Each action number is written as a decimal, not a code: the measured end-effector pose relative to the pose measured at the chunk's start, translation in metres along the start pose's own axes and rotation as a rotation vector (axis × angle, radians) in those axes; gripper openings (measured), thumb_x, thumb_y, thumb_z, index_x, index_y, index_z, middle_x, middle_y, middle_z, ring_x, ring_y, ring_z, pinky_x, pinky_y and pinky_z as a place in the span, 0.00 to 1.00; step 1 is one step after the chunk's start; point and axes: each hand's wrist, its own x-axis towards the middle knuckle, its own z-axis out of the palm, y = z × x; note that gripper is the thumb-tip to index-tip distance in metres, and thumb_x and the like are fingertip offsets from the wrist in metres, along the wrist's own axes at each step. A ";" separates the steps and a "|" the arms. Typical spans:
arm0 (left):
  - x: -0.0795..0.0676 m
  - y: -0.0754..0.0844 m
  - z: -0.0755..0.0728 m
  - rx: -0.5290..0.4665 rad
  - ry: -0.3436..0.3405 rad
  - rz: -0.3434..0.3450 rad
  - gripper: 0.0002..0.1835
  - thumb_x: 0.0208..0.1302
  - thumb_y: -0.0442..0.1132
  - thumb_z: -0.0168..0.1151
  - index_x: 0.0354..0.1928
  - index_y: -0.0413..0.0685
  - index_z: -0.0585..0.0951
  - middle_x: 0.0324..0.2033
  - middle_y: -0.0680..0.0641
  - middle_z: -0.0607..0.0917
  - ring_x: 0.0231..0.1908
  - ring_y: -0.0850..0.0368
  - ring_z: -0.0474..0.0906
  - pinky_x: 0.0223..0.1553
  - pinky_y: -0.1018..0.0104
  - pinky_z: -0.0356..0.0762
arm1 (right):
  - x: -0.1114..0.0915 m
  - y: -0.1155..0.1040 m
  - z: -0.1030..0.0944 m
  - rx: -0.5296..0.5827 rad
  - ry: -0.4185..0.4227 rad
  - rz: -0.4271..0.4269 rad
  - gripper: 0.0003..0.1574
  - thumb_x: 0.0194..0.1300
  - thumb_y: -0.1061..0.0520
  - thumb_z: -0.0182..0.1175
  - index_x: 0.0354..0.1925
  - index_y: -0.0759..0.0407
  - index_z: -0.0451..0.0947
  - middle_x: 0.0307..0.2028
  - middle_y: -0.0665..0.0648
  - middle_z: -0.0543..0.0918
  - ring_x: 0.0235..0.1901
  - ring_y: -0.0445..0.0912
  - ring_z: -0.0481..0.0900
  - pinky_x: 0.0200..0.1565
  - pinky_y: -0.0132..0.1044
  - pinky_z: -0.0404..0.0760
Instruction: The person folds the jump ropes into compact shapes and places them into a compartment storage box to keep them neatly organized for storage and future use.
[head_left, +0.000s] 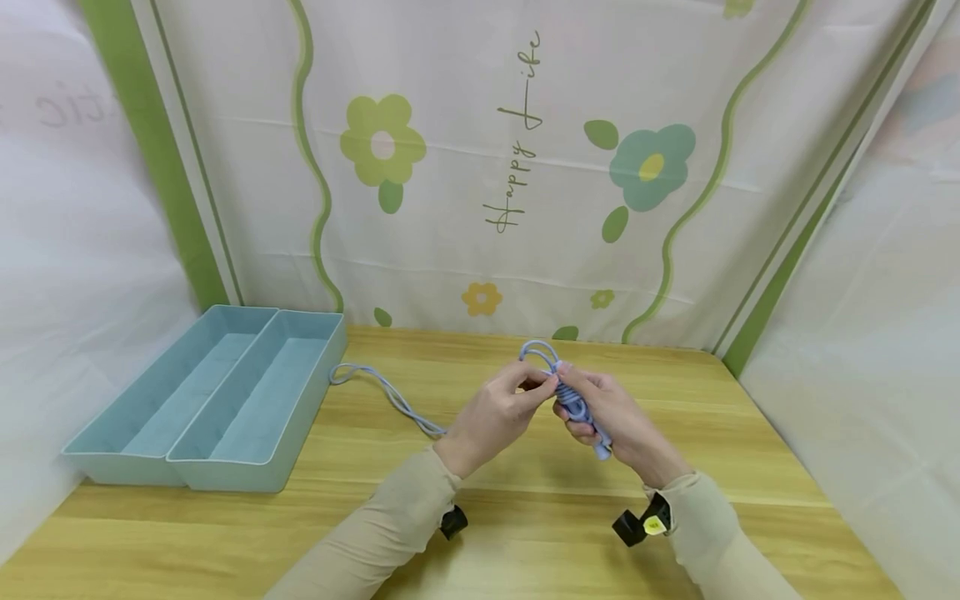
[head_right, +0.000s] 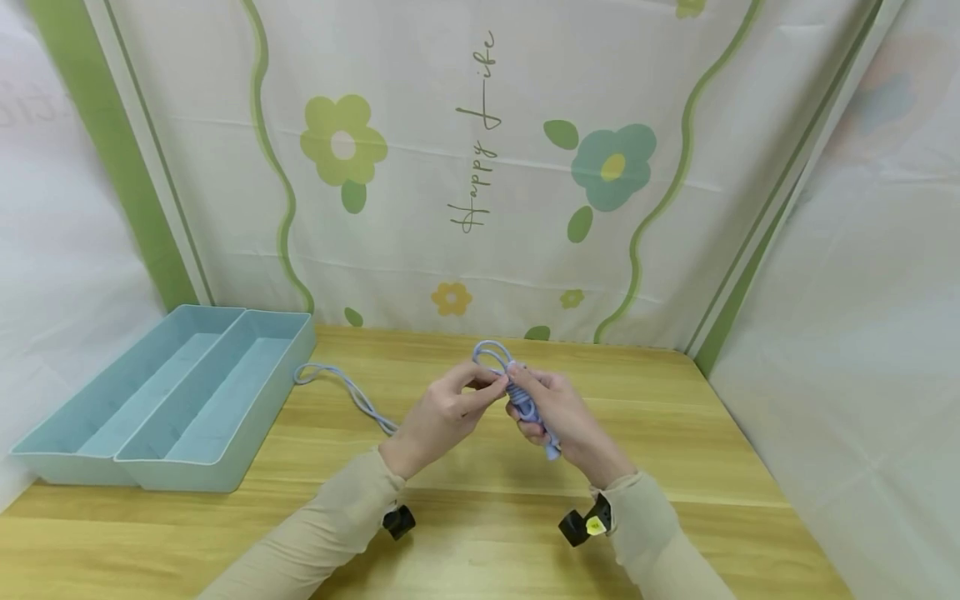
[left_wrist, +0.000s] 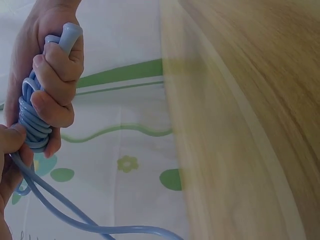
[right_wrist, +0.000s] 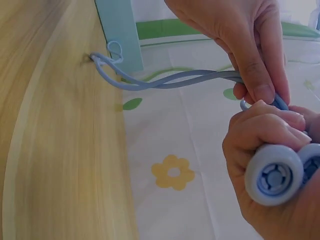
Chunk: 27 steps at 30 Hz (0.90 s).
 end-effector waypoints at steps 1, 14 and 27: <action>0.000 0.000 0.000 -0.021 0.007 -0.013 0.22 0.57 0.22 0.68 0.54 0.43 0.83 0.41 0.45 0.78 0.40 0.57 0.78 0.45 0.77 0.75 | 0.000 0.000 0.000 0.005 0.007 0.000 0.32 0.73 0.36 0.52 0.46 0.65 0.76 0.24 0.56 0.75 0.13 0.39 0.63 0.13 0.28 0.62; 0.002 -0.011 0.007 -0.366 0.161 -0.091 0.14 0.54 0.24 0.72 0.44 0.35 0.87 0.37 0.44 0.83 0.34 0.58 0.82 0.37 0.79 0.76 | -0.004 -0.007 -0.005 0.037 -0.001 -0.057 0.30 0.75 0.38 0.50 0.47 0.66 0.73 0.23 0.55 0.74 0.12 0.38 0.62 0.13 0.27 0.61; 0.013 -0.001 -0.015 -0.954 0.059 -0.628 0.09 0.61 0.26 0.68 0.44 0.30 0.86 0.33 0.41 0.86 0.25 0.46 0.80 0.25 0.67 0.78 | -0.008 -0.011 -0.005 0.049 -0.050 -0.131 0.30 0.78 0.42 0.48 0.50 0.70 0.71 0.24 0.56 0.74 0.12 0.39 0.62 0.14 0.28 0.63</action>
